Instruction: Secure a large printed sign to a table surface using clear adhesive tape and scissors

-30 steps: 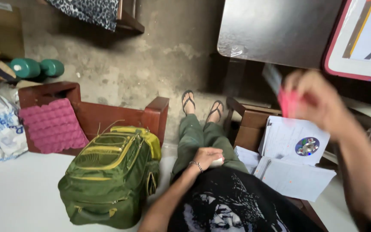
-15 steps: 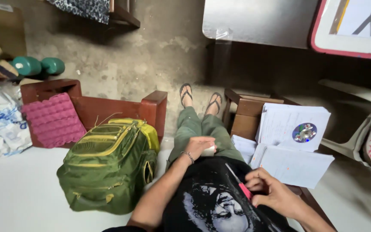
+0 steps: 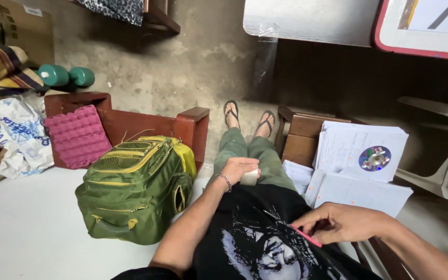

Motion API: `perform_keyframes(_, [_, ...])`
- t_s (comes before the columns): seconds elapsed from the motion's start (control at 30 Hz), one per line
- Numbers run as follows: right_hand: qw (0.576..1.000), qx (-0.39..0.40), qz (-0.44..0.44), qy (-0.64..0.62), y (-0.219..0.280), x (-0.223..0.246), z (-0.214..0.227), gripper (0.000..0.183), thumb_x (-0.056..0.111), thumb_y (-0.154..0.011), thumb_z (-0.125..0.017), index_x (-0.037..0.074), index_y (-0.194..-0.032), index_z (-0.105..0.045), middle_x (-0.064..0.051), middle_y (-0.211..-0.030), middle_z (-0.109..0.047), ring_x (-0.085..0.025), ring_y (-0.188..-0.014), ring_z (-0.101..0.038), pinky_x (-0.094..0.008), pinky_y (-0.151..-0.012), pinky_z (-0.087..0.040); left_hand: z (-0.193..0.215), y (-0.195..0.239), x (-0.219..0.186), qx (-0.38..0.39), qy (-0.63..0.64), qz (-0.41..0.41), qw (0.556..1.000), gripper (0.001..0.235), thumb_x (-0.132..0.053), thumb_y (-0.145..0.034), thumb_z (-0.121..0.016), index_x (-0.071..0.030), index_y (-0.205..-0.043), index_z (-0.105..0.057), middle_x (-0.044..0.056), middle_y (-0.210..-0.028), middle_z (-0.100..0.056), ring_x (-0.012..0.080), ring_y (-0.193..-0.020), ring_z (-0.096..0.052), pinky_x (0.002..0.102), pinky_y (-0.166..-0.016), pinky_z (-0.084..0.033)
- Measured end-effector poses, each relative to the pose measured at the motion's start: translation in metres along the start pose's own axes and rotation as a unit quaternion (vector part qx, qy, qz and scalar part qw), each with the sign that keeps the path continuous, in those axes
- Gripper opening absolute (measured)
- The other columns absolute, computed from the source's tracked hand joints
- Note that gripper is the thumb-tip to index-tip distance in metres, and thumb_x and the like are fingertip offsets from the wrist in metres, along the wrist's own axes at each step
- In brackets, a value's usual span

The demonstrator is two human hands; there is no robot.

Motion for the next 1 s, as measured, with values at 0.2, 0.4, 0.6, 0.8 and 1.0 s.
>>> perform_keyframes(0.2, [0.996, 0.011, -0.015, -0.092, -0.002, -0.017, -0.001, 0.033, 0.002, -0.087, -0.078, 0.008, -0.119, -0.074, -0.002, -0.089, -0.079, -0.01, -0.072, -0.069, -0.026, -0.07, -0.053, -0.003, 0.006, -0.003, -0.013, 0.026, 0.039, 0.999, 0.04, -0.006, -0.085, -0.076, 0.01, -0.121, -0.07, 0.03, -0.097, -0.075, 0.0299, -0.078, -0.076, 0.034, -0.071, -0.065])
perform_keyframes(0.4, [0.971, -0.156, 0.085, -0.159, -0.023, -0.063, 0.049, 0.026, 0.003, -0.084, -0.083, 0.002, -0.11, -0.077, -0.009, -0.072, -0.084, -0.016, -0.063, -0.071, -0.032, -0.065, -0.057, -0.006, 0.01, 0.001, -0.019, -0.061, 0.018, 0.998, 0.04, -0.021, -0.083, -0.085, -0.011, -0.12, -0.078, 0.014, -0.104, -0.079, 0.0178, -0.089, -0.076, 0.028, -0.082, -0.063])
perform_keyframes(0.6, [0.985, -0.144, 0.053, -0.073, -0.066, -0.093, 0.108, 0.03, 0.005, -0.086, -0.082, 0.005, -0.115, -0.075, -0.004, -0.079, -0.08, -0.01, -0.071, -0.065, -0.026, -0.07, -0.052, -0.012, 0.018, -0.011, -0.015, -0.077, 0.023, 0.997, 0.038, -0.022, -0.083, -0.084, -0.013, -0.12, -0.078, 0.014, -0.104, -0.079, 0.0171, -0.088, -0.076, 0.026, -0.08, -0.064])
perform_keyframes(0.8, [0.993, -0.098, -0.06, 0.01, -0.105, -0.097, 0.141, 0.046, 0.024, -0.073, -0.096, 0.009, -0.111, -0.075, -0.001, -0.082, -0.069, -0.014, -0.074, -0.061, -0.027, -0.066, -0.049, -0.01, 0.023, -0.013, -0.012, -0.081, 0.026, 0.996, 0.037, -0.023, -0.083, -0.084, -0.015, -0.119, -0.079, 0.013, -0.104, -0.079, 0.0185, -0.088, -0.077, 0.027, -0.078, -0.064])
perform_keyframes(1.0, [0.991, -0.063, -0.101, 0.057, -0.128, -0.077, 0.154, 0.057, 0.027, -0.069, -0.097, 0.011, -0.12, -0.078, -0.003, -0.093, -0.078, -0.013, -0.081, -0.068, -0.028, -0.075, -0.054, -0.014, 0.033, -0.024, -0.003, -0.052, 0.029, 0.998, 0.036, -0.017, -0.083, -0.083, -0.01, -0.118, -0.078, 0.017, -0.101, -0.079, 0.0222, -0.084, -0.078, 0.028, -0.074, -0.065])
Point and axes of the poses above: each hand's wrist, its own y-axis away from the middle knuckle, its own z-axis out of the back of the hand, x = y × z, the point moved 6 cm from there along -y, towards the middle knuckle
